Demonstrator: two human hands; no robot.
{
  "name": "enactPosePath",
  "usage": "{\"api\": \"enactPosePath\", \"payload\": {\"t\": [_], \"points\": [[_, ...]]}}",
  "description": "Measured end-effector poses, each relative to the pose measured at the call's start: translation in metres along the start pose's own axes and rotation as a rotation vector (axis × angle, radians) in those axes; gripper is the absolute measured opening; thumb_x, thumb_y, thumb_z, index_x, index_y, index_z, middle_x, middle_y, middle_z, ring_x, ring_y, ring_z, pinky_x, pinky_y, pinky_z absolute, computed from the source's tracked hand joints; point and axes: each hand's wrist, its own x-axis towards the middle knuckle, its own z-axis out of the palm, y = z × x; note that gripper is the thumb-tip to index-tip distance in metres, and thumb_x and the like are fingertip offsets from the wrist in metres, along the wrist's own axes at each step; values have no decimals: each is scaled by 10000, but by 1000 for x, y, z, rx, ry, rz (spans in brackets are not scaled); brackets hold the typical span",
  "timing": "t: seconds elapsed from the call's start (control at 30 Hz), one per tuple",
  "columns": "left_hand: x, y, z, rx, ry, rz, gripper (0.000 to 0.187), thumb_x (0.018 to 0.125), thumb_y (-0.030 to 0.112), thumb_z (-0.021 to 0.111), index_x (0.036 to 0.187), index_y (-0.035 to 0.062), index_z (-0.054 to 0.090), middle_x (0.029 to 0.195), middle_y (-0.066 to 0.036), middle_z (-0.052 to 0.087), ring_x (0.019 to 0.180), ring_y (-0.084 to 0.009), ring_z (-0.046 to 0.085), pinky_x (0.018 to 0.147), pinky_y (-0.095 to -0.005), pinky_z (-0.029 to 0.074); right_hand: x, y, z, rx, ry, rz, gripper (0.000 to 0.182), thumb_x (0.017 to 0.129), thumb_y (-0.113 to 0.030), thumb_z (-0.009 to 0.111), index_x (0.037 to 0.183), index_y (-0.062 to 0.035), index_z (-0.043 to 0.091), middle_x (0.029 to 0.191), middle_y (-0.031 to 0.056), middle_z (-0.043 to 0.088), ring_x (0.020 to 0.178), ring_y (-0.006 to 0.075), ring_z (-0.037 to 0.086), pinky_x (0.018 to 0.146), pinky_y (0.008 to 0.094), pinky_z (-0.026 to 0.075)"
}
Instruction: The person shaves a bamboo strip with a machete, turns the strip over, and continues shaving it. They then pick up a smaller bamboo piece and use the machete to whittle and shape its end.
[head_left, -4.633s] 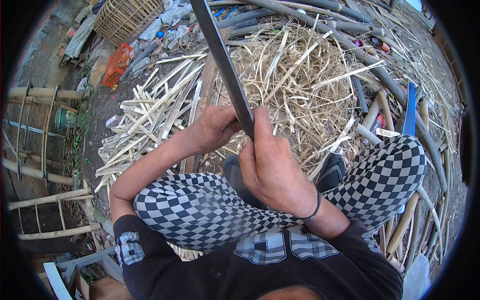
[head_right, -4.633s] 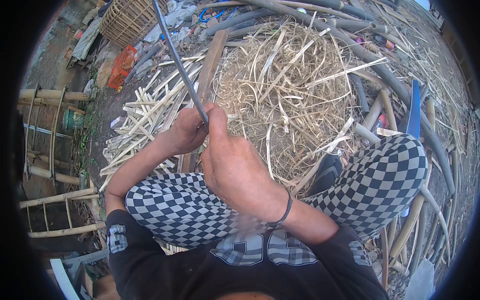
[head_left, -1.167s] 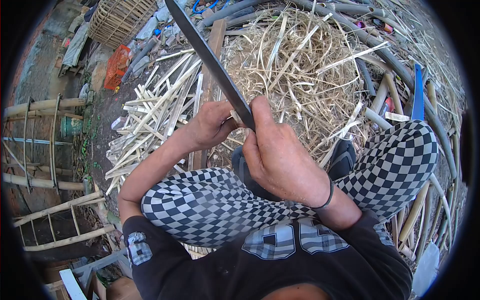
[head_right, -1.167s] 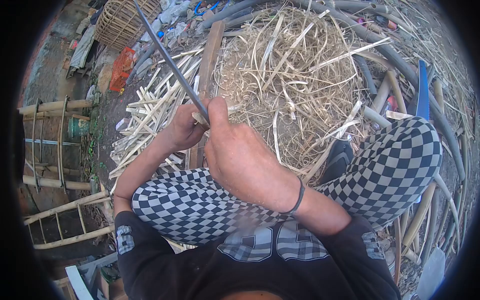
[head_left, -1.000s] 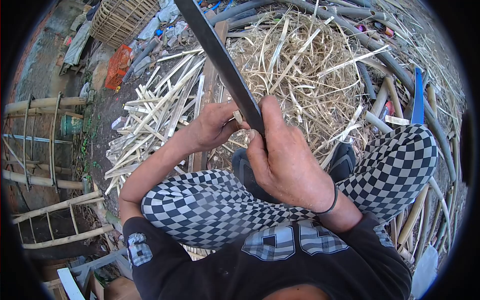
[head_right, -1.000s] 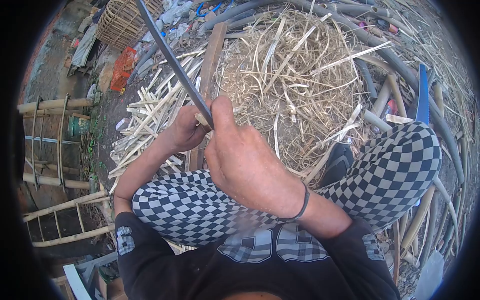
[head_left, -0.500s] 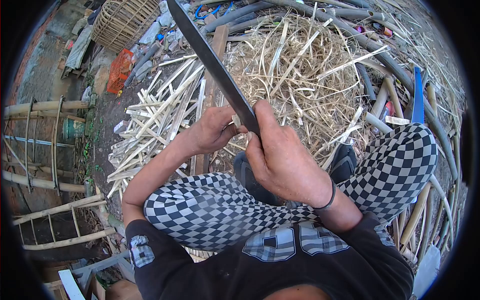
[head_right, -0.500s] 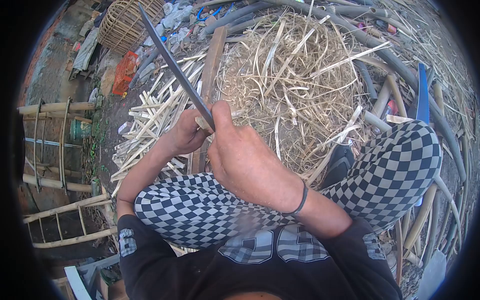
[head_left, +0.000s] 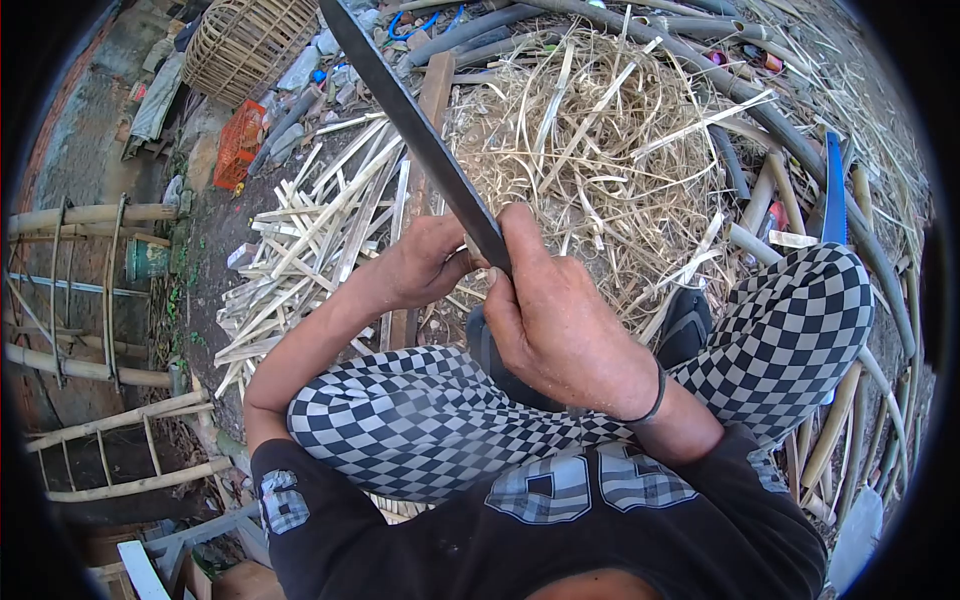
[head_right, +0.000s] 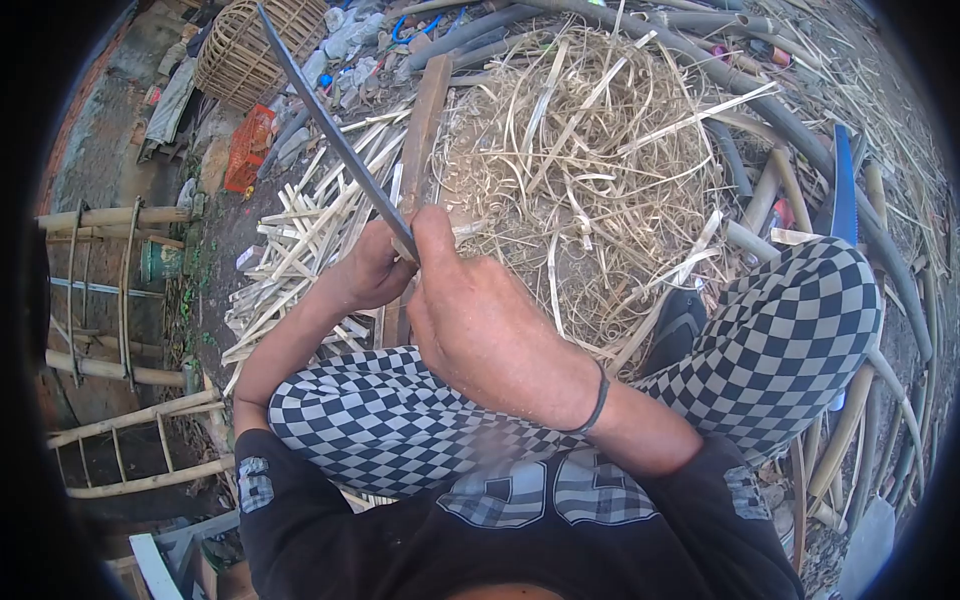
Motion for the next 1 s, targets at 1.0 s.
{"api": "enactPosePath", "payload": {"t": [1.0], "points": [[0, -3, 0, 20, 83, 15, 267, 854, -21, 699, 1101, 27, 608, 949, -136, 670, 855, -349, 688, 738, -400, 531, 3, 6, 10, -47, 64, -83, 306, 915, 15, 509, 1169, 27, 339, 603, 277, 569, 619, 519, 608, 556, 584, 462]]}}
